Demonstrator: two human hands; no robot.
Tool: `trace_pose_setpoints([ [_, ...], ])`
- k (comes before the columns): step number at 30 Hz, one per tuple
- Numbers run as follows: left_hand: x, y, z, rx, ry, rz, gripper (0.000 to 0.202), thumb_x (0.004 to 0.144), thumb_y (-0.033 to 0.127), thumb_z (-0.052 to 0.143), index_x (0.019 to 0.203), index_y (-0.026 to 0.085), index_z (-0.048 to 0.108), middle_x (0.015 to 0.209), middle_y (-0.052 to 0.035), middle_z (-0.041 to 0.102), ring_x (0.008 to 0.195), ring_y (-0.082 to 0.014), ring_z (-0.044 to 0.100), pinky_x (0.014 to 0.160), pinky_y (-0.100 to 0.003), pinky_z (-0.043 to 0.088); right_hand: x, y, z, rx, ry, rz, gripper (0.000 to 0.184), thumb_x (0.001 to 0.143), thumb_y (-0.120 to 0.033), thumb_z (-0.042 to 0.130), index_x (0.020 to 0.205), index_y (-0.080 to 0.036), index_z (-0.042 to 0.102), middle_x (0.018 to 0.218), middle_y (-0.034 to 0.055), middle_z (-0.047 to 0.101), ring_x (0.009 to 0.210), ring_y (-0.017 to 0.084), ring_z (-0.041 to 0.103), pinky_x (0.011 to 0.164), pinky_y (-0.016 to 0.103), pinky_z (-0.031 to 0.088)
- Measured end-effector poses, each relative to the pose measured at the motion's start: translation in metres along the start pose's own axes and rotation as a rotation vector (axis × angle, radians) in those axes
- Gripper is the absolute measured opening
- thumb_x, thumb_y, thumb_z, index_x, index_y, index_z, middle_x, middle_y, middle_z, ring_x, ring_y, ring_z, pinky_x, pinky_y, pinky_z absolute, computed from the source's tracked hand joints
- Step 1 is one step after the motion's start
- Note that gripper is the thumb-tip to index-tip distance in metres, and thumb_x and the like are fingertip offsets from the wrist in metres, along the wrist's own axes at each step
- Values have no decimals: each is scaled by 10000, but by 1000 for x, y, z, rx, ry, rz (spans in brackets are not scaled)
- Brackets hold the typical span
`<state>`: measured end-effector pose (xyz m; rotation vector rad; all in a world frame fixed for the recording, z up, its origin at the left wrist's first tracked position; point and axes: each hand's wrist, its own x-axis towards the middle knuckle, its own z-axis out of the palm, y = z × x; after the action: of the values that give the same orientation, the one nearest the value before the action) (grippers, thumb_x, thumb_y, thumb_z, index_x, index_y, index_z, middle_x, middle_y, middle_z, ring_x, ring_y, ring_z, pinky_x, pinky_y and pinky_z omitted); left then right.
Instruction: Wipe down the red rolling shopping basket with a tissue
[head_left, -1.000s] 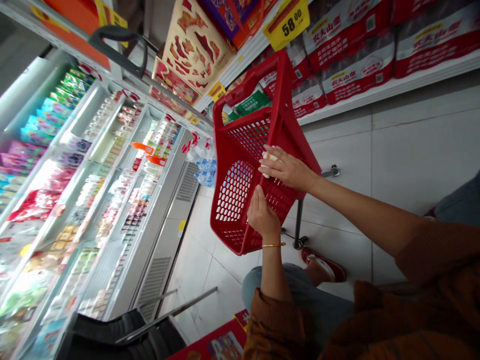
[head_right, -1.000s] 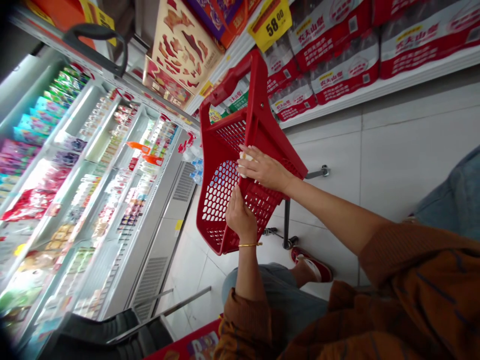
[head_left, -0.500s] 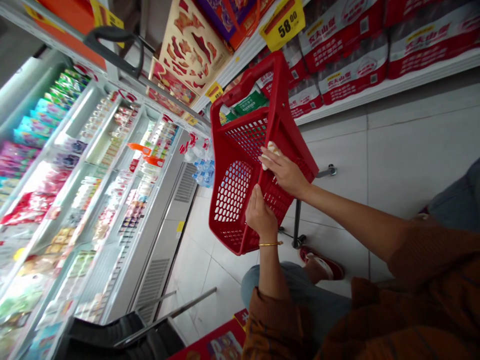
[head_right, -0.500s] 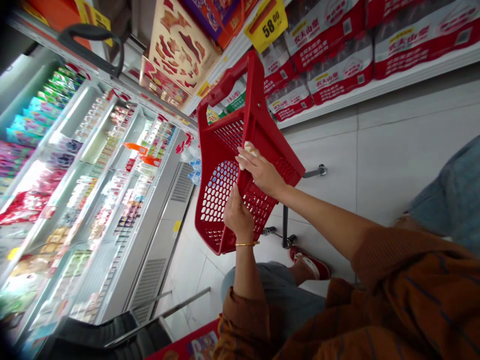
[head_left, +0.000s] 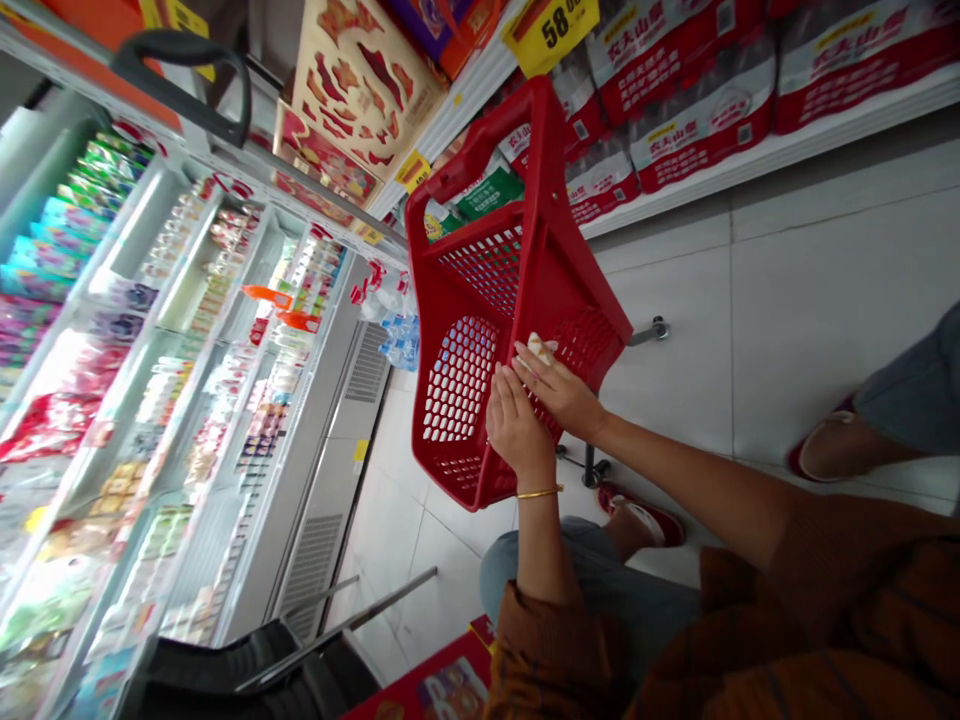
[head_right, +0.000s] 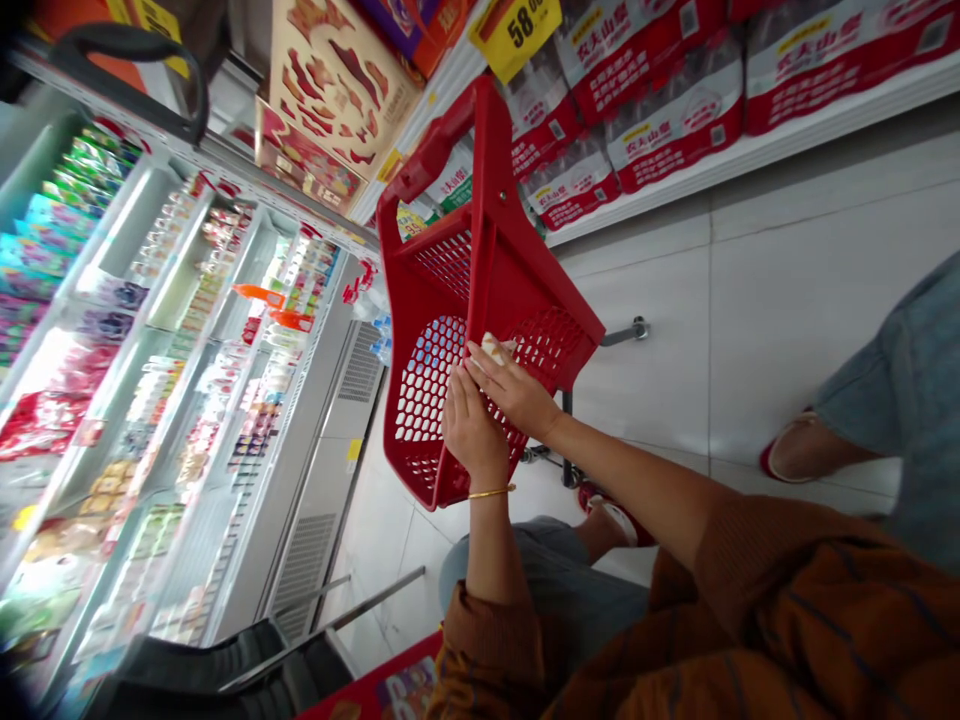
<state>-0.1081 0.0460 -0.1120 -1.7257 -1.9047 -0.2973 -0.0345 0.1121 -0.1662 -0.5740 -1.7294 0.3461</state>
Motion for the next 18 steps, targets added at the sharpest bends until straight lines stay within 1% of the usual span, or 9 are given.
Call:
trace_pose_setpoints([
  [4,-3,2,0,53,-23,10,493,970,159,323,1461,130,292,1463,-138,419,1375,-208,362,1139,-400,323,-8,1,1,-47,19,-31,542,967,-82,348,1488,-101,201,1506,176,296,1428,248,204,1142,489,352],
  [8,-3,4,-1,59,-37,-17,500,975,164,307,1472,142,260,1482,-126,392,1400,-205,313,1159,-416,282,-25,6,3,-54,-26,-35,548,967,-64,330,1492,-104,176,1495,175,315,1415,225,252,1135,463,370],
  [10,-3,6,-2,52,-38,-41,502,974,172,316,1472,149,261,1482,-126,391,1399,-204,317,1160,-417,281,-36,8,5,-55,-35,-38,542,965,-56,329,1488,-110,194,1487,171,333,1406,212,278,1133,447,377],
  [13,-3,7,-1,49,-42,-61,506,970,180,331,1470,141,267,1477,-135,397,1392,-207,331,1161,-415,275,-56,10,8,-54,-55,-35,529,956,-40,347,1471,-106,249,1478,171,350,1407,216,274,1130,447,381],
  [18,-2,8,-1,51,-48,-85,518,950,149,327,1467,137,282,1471,-147,402,1385,-221,345,1148,-412,293,-86,13,12,-20,-152,28,510,938,-12,352,1438,-110,330,1468,166,388,1413,218,273,1127,464,378],
])
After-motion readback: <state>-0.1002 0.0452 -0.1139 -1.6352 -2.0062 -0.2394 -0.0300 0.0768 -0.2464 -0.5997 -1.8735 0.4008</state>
